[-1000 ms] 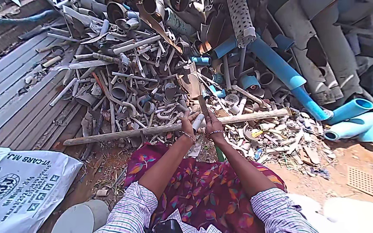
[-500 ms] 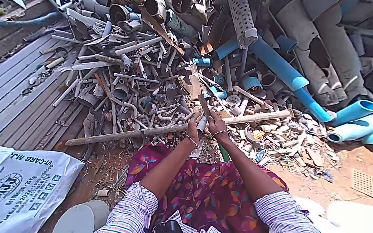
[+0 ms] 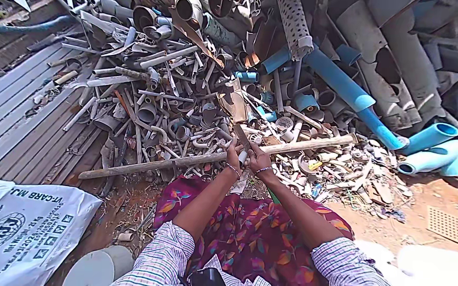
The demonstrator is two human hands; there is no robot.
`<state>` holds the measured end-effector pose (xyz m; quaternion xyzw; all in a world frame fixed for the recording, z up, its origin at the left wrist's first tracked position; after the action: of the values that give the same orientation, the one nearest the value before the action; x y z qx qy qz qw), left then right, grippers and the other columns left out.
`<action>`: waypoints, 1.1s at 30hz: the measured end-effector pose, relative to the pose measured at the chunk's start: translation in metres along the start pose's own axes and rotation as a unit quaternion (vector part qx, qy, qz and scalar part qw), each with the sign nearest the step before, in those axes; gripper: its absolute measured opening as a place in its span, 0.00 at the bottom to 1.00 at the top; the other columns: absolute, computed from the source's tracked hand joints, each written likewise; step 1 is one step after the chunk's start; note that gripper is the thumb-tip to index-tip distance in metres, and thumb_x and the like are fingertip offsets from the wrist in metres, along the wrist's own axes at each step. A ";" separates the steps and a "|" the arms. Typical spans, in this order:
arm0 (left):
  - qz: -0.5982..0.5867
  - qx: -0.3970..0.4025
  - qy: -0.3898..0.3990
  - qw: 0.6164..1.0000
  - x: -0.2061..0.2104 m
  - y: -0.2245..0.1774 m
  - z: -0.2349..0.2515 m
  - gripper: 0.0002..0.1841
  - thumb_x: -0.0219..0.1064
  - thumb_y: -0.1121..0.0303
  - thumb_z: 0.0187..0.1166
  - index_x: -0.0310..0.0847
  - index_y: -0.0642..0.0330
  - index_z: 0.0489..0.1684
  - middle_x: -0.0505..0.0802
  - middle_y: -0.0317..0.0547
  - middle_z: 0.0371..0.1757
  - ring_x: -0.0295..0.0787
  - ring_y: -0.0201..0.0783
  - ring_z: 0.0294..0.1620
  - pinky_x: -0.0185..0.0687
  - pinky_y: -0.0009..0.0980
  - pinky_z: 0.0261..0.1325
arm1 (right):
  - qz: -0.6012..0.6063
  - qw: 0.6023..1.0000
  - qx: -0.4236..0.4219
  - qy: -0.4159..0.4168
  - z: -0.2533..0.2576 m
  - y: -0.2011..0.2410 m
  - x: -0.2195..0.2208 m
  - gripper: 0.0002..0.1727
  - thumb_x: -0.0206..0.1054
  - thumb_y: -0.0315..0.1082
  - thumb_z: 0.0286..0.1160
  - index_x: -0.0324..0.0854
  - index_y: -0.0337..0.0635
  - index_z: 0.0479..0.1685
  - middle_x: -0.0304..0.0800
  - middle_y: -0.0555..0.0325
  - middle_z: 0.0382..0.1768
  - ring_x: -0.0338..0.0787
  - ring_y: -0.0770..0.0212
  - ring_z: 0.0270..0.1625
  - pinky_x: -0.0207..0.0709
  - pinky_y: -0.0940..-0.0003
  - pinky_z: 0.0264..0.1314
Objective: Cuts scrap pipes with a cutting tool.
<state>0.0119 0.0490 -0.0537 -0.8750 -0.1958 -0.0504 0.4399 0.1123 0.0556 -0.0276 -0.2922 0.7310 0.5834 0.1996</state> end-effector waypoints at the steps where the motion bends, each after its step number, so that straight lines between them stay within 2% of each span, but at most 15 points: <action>1: 0.012 -0.001 0.016 1.000 0.006 -0.003 -0.003 0.36 0.36 0.38 0.92 0.83 0.59 0.61 0.84 0.44 0.27 0.64 0.28 0.10 0.58 0.22 0.11 | 0.001 1.000 0.008 -0.015 0.006 -0.003 -0.007 0.25 0.49 0.34 0.95 0.67 0.44 0.88 0.89 0.27 0.57 0.88 0.28 0.61 0.73 0.33 0.67; 4: 0.049 0.002 0.018 0.999 0.010 -0.007 -0.007 0.39 0.32 0.37 0.92 0.82 0.60 0.64 0.84 0.45 0.27 0.65 0.29 0.09 0.61 0.22 0.10 | -0.005 1.000 0.006 -0.018 0.010 -0.005 -0.011 0.25 0.48 0.34 0.95 0.67 0.44 0.88 0.89 0.27 0.56 0.88 0.29 0.59 0.74 0.35 0.66; 5: 0.068 0.007 0.018 0.998 0.008 -0.008 -0.006 0.39 0.31 0.36 0.91 0.81 0.59 0.65 0.86 0.47 0.34 0.72 0.31 0.16 0.68 0.25 0.18 | -0.013 1.000 0.002 -0.015 0.009 -0.004 -0.009 0.25 0.48 0.34 0.95 0.66 0.44 0.89 0.90 0.27 0.55 0.89 0.29 0.58 0.74 0.35 0.66; 6: 0.071 0.007 0.032 0.997 0.006 -0.010 -0.006 0.41 0.31 0.35 0.91 0.79 0.60 0.69 0.88 0.51 0.47 0.79 0.36 0.33 0.76 0.32 0.36 | -0.017 1.000 -0.004 -0.018 0.008 -0.002 -0.007 0.25 0.49 0.34 0.95 0.66 0.44 0.88 0.90 0.27 0.55 0.89 0.28 0.59 0.74 0.35 0.66; 8: 0.070 0.020 0.057 0.996 0.006 -0.010 -0.005 0.42 0.30 0.35 0.91 0.76 0.63 0.75 0.85 0.57 0.68 0.82 0.45 0.60 0.76 0.43 0.63 | -0.014 1.000 -0.004 -0.023 0.009 -0.005 -0.009 0.25 0.49 0.34 0.95 0.67 0.43 0.88 0.89 0.26 0.56 0.88 0.27 0.60 0.74 0.32 0.66; 9: 0.069 0.024 0.060 0.996 0.007 -0.008 -0.004 0.43 0.29 0.35 0.90 0.75 0.64 0.76 0.84 0.58 0.71 0.81 0.46 0.65 0.74 0.44 0.67 | -0.011 1.000 0.001 -0.025 0.009 -0.010 -0.010 0.25 0.48 0.35 0.95 0.67 0.43 0.88 0.89 0.26 0.58 0.88 0.26 0.61 0.73 0.31 0.66; 14: 0.028 0.020 0.029 0.999 0.001 -0.010 -0.003 0.43 0.30 0.33 0.89 0.73 0.62 0.77 0.84 0.57 0.70 0.81 0.46 0.64 0.75 0.45 0.66 | -0.012 0.999 -0.014 -0.029 0.003 0.001 -0.003 0.26 0.49 0.33 0.94 0.66 0.41 0.89 0.89 0.27 0.60 0.88 0.27 0.63 0.72 0.34 0.70; 17: 0.034 0.007 0.033 0.999 0.002 -0.011 -0.008 0.45 0.27 0.32 0.88 0.75 0.62 0.75 0.85 0.58 0.69 0.81 0.47 0.63 0.74 0.46 0.66 | -0.014 0.999 -0.011 -0.028 0.007 -0.004 -0.003 0.26 0.49 0.33 0.94 0.66 0.42 0.89 0.89 0.25 0.57 0.88 0.25 0.60 0.74 0.31 0.66; 21: 0.024 0.008 0.025 0.999 0.002 -0.008 -0.005 0.46 0.28 0.30 0.87 0.78 0.63 0.71 0.87 0.56 0.62 0.83 0.42 0.53 0.78 0.39 0.57 | -0.039 0.999 0.003 -0.027 0.003 0.000 -0.005 0.26 0.49 0.34 0.95 0.64 0.44 0.90 0.90 0.26 0.54 0.89 0.25 0.59 0.74 0.32 0.66; 22: 0.017 0.007 0.025 1.000 0.000 -0.010 -0.004 0.46 0.28 0.30 0.87 0.76 0.63 0.72 0.86 0.57 0.65 0.82 0.44 0.57 0.77 0.41 0.61 | -0.046 0.999 -0.004 -0.023 0.000 0.005 -0.003 0.27 0.49 0.33 0.94 0.64 0.46 0.90 0.91 0.27 0.53 0.89 0.26 0.58 0.75 0.33 0.66; 25: 0.023 -0.005 0.032 0.999 0.002 -0.008 -0.006 0.48 0.26 0.30 0.87 0.75 0.64 0.74 0.85 0.58 0.64 0.82 0.44 0.56 0.76 0.41 0.59 | -0.025 0.999 0.004 -0.028 0.006 -0.006 -0.004 0.26 0.50 0.33 0.94 0.66 0.45 0.89 0.90 0.26 0.53 0.89 0.25 0.58 0.74 0.30 0.64; 27: 0.024 -0.006 0.049 0.998 0.007 -0.005 -0.007 0.49 0.24 0.30 0.86 0.78 0.65 0.71 0.87 0.58 0.58 0.84 0.43 0.49 0.80 0.38 0.53 | -0.002 0.999 0.031 -0.030 0.012 -0.017 -0.009 0.26 0.48 0.35 0.96 0.64 0.44 0.90 0.87 0.24 0.59 0.87 0.25 0.62 0.72 0.30 0.66; 29: 0.005 -0.003 0.055 0.998 0.007 -0.007 -0.006 0.48 0.25 0.30 0.87 0.78 0.65 0.70 0.88 0.58 0.57 0.84 0.43 0.49 0.80 0.39 0.53 | -0.002 0.999 0.009 -0.034 0.008 -0.010 -0.008 0.26 0.48 0.34 0.95 0.64 0.42 0.89 0.88 0.24 0.57 0.88 0.25 0.60 0.73 0.31 0.65; 31: -0.011 0.007 0.021 1.000 0.005 -0.012 0.000 0.45 0.25 0.32 0.88 0.79 0.65 0.59 0.87 0.52 0.44 0.83 0.39 0.39 0.79 0.37 0.44 | -0.020 0.999 -0.018 -0.025 0.004 0.000 -0.003 0.26 0.49 0.33 0.94 0.65 0.42 0.89 0.90 0.27 0.56 0.89 0.27 0.59 0.74 0.34 0.67; 33: -0.004 -0.001 0.024 1.000 0.004 -0.008 0.001 0.47 0.24 0.32 0.88 0.78 0.68 0.67 0.87 0.58 0.54 0.83 0.43 0.48 0.79 0.40 0.53 | -0.036 0.999 0.002 -0.016 0.007 -0.007 0.000 0.26 0.48 0.34 0.95 0.64 0.45 0.90 0.89 0.27 0.57 0.88 0.26 0.61 0.74 0.32 0.66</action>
<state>0.0121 0.0555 -0.0476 -0.8731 -0.1891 -0.0731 0.4435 0.1169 0.0614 -0.0346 -0.3085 0.7181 0.5789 0.2325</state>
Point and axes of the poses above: each hand's wrist, its own z-axis towards the middle knuckle, its own x-axis out of the palm, y = z × x, the point moved 8 cm from there along z, towards the middle knuckle
